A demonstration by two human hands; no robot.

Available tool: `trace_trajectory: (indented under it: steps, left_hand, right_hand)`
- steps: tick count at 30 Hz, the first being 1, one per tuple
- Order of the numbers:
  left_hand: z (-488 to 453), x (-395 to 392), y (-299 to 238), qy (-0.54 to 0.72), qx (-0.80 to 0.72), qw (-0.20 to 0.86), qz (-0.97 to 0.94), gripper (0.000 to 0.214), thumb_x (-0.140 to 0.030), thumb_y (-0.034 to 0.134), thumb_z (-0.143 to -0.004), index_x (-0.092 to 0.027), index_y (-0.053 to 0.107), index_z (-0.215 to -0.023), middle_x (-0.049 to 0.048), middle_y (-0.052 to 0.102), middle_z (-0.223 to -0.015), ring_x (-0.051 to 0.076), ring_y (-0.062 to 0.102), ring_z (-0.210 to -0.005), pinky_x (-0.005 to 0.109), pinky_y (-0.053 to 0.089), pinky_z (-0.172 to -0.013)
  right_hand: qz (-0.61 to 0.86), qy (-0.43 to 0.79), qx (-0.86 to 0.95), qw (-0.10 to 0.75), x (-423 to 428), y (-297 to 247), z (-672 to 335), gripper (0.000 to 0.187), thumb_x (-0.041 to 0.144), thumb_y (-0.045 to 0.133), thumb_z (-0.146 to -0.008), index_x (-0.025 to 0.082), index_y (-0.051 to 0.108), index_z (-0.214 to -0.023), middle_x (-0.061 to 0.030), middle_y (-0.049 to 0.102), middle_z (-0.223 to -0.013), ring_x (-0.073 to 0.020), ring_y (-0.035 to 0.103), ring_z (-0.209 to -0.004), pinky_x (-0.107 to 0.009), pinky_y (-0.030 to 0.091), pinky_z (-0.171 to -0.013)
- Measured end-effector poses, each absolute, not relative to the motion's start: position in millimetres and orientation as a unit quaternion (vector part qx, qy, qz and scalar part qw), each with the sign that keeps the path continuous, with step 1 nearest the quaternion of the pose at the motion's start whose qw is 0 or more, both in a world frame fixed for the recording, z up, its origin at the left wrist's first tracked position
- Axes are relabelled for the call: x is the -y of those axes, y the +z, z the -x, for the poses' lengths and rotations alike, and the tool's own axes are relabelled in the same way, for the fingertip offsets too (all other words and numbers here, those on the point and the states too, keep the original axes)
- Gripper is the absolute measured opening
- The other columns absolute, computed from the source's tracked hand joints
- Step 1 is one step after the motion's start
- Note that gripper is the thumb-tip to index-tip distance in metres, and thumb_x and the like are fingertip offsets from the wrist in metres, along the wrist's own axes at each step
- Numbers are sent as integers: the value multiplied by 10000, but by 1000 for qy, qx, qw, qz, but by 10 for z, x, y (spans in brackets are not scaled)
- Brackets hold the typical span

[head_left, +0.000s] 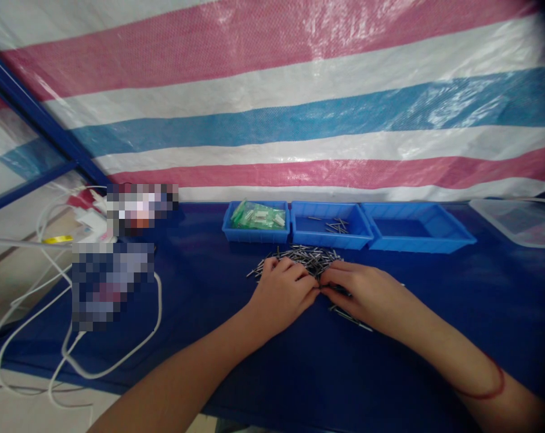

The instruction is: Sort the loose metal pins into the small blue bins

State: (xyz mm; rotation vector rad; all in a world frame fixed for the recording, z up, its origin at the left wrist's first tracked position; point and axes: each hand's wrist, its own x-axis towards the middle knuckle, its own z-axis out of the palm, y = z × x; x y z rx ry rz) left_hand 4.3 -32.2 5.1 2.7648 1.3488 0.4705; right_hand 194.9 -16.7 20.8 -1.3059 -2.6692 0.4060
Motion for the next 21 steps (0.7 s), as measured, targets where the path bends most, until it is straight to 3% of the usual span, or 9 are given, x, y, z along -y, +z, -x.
trace_trajectory:
  steps: [10, 15, 21]
  left_hand:
    - [-77, 345, 39, 151, -438, 9, -886, 183, -306, 458, -948, -210, 611, -915, 6, 654, -943, 192, 528, -947, 387, 302, -797]
    - [-77, 340, 49, 209, -449, 38, -868, 147, -266, 474, -933, -200, 597, -887, -4, 677, -904, 177, 560, -923, 376, 308, -829]
    - [-71, 330, 101, 287, -463, 123, -829, 32, -215, 569, -870, -211, 600, -862, -43, 692, -860, 145, 605, -869, 328, 342, -804]
  right_hand:
    - [439, 143, 884, 76, 172, 207, -1950, 109, 200, 515, -867, 223, 621, -858, -10, 613, -852, -190, 633, -792, -302, 443, -686]
    - [424, 167, 881, 130, 167, 224, -1968, 135, 212, 511, -886, 226, 631, -946, -24, 627, -911, -182, 628, -822, -307, 458, -747]
    - [390, 232, 866, 208, 159, 290, -1962, 123, 205, 517, -890, 213, 640, -894, -19, 635, -871, -146, 607, -778, -261, 454, -696]
